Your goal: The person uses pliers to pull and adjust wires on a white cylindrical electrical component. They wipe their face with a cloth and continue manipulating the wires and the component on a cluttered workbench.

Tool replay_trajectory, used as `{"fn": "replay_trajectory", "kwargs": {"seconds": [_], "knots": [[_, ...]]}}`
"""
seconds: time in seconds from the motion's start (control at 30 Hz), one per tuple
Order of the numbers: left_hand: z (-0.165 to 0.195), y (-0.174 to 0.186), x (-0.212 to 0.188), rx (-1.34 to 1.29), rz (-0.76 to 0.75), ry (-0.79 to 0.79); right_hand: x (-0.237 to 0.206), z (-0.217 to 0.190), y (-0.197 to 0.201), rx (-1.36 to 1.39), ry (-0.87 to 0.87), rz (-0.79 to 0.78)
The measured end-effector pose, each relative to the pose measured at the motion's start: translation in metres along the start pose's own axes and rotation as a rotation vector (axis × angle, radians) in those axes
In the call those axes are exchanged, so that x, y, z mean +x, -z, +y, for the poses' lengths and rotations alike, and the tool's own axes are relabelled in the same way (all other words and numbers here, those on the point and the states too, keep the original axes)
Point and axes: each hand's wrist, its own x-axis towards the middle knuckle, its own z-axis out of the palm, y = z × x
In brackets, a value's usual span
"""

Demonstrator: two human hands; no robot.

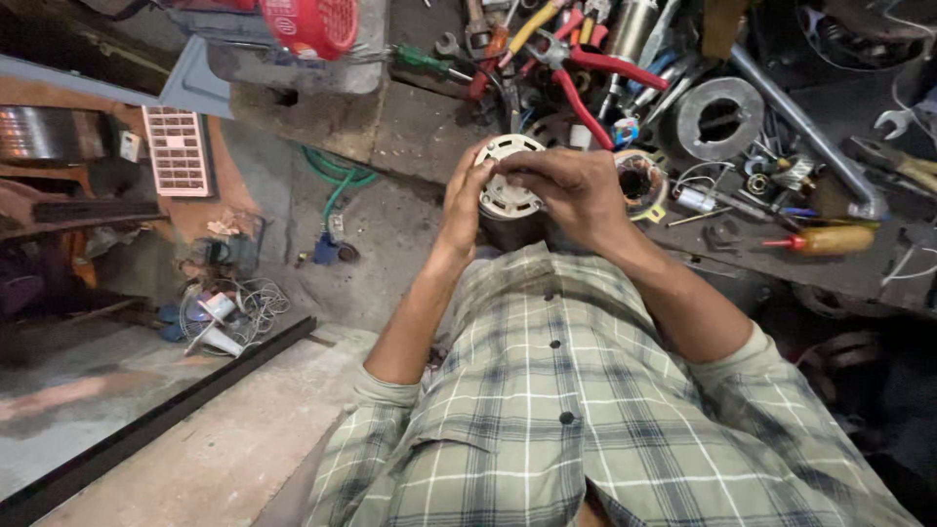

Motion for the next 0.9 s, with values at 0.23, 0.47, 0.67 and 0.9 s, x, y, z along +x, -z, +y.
{"fn": "replay_trajectory", "kwargs": {"seconds": [0.23, 0.47, 0.67, 0.9], "knots": [[-0.008, -0.023, 0.011, -0.074, 0.098, 0.011, 0.001, 0.009, 0.001, -0.124, 0.055, 0.211], [-0.015, -0.035, 0.01, -0.117, 0.17, -0.053, 0.001, 0.024, -0.004, -0.148, 0.012, 0.308], [-0.007, -0.04, 0.006, 0.025, 0.149, -0.065, 0.006, 0.028, -0.006, -0.064, 0.088, 0.298], [0.0, -0.028, 0.002, -0.069, 0.035, 0.003, 0.013, 0.013, 0.033, 0.059, 0.301, -0.177]]}}
